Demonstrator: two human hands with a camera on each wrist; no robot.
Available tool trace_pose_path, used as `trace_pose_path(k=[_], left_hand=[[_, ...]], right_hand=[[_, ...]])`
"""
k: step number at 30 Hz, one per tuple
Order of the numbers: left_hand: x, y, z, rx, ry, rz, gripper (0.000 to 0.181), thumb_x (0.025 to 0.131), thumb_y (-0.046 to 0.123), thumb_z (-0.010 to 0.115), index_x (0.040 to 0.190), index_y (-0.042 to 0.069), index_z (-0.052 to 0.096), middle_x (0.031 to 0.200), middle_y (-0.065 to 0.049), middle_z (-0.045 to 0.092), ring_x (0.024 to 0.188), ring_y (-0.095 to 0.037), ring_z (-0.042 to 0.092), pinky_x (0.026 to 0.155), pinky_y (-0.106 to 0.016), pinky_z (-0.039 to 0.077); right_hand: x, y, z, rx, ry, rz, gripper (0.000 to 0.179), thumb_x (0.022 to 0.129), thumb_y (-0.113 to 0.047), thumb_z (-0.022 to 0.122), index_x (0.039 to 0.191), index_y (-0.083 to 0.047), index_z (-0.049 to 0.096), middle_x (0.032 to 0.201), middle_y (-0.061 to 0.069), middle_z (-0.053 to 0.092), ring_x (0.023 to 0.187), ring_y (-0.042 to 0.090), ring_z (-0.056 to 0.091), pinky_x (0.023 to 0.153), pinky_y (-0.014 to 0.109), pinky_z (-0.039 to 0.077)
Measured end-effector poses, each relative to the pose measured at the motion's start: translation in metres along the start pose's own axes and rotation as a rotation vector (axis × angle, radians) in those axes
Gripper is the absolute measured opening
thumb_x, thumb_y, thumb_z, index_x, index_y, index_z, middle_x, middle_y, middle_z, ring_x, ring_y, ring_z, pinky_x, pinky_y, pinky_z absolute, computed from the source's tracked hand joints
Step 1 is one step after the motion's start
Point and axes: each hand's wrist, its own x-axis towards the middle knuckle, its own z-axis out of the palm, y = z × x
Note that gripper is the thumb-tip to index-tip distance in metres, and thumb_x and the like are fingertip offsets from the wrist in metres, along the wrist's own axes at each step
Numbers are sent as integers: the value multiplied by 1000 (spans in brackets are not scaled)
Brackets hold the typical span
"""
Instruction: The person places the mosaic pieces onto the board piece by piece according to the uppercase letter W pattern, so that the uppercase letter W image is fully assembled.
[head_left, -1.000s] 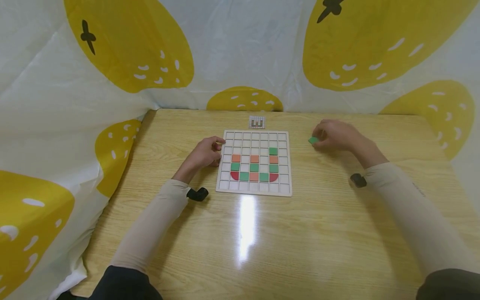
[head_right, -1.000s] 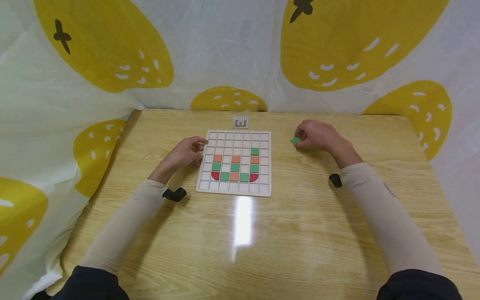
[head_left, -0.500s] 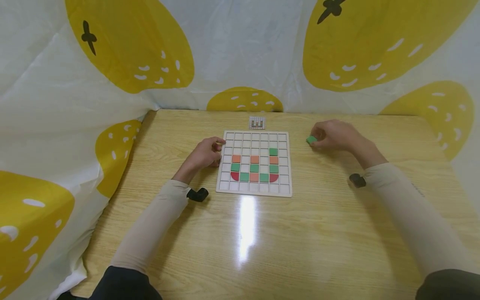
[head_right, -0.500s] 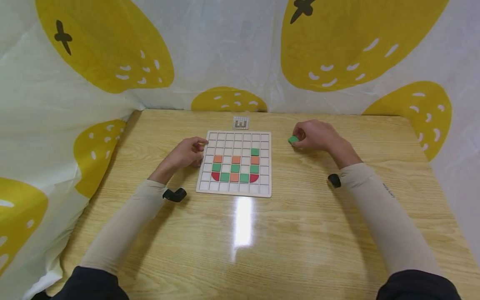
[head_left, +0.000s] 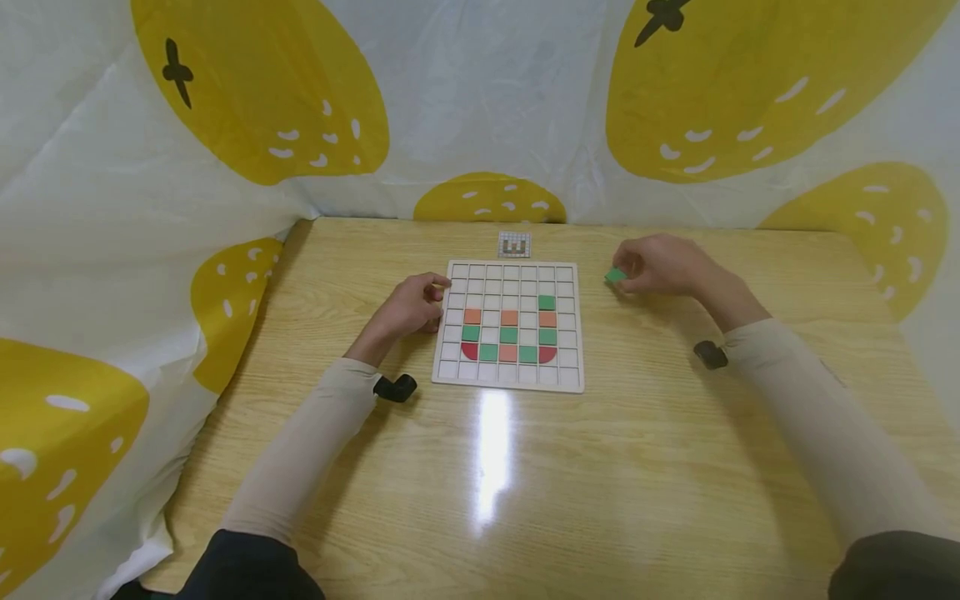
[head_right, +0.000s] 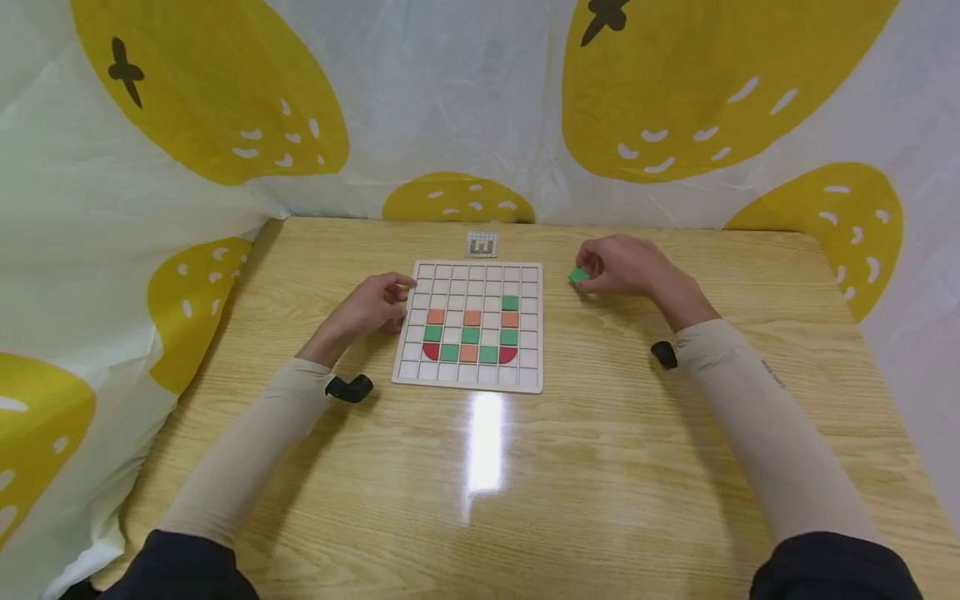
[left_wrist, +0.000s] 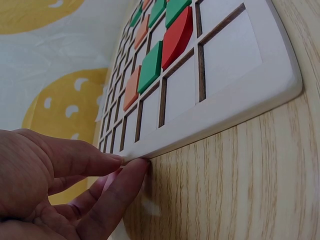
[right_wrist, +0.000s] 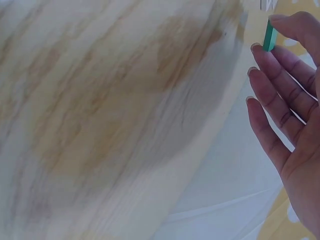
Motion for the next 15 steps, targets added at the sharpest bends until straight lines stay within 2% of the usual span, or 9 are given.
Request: trace_pose_path(k=[15], left_hand=[[-1, 1, 0, 11, 6, -5, 52, 95, -7, 58, 143, 12, 53, 116, -12, 50, 96, -27, 55, 69, -31, 59]], right_hand=[[10, -27, -10, 20, -15, -96, 22, 84, -21, 77, 103, -13, 72, 94, 2, 72, 87, 21, 66, 75, 41, 52]])
